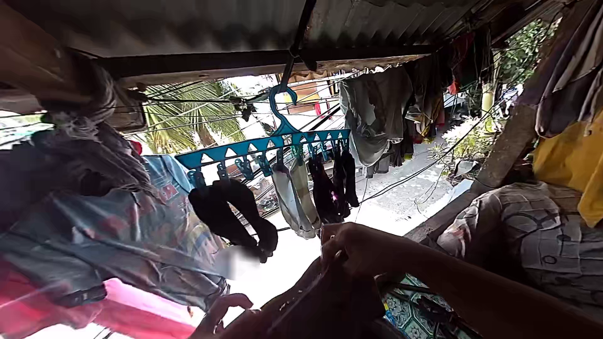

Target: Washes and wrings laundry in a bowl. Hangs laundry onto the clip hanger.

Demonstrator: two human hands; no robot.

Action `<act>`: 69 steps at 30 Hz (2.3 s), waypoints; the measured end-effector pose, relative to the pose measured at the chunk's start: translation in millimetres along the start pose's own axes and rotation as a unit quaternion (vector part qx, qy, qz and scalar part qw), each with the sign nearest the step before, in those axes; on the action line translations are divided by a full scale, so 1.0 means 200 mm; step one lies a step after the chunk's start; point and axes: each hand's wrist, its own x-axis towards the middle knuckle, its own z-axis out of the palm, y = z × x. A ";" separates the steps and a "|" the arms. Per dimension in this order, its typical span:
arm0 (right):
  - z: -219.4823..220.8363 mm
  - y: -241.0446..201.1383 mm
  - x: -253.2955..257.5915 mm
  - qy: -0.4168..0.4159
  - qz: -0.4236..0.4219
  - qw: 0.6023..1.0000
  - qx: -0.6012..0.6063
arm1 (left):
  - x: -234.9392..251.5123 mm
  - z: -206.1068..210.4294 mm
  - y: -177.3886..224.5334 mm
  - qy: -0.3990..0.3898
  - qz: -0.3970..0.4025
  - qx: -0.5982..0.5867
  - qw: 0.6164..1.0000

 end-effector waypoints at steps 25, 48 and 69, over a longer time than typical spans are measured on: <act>-0.19 -0.14 0.98 0.204 0.247 0.938 0.136 | 0.87 0.05 -0.22 0.211 -0.247 -0.365 0.872; -0.06 -0.04 1.01 0.362 0.231 0.793 0.432 | 1.00 0.11 -0.22 0.406 -0.250 -0.597 0.646; -0.06 0.02 1.02 0.350 0.201 0.819 0.408 | 1.06 -0.01 -0.14 0.416 -0.212 -0.598 0.651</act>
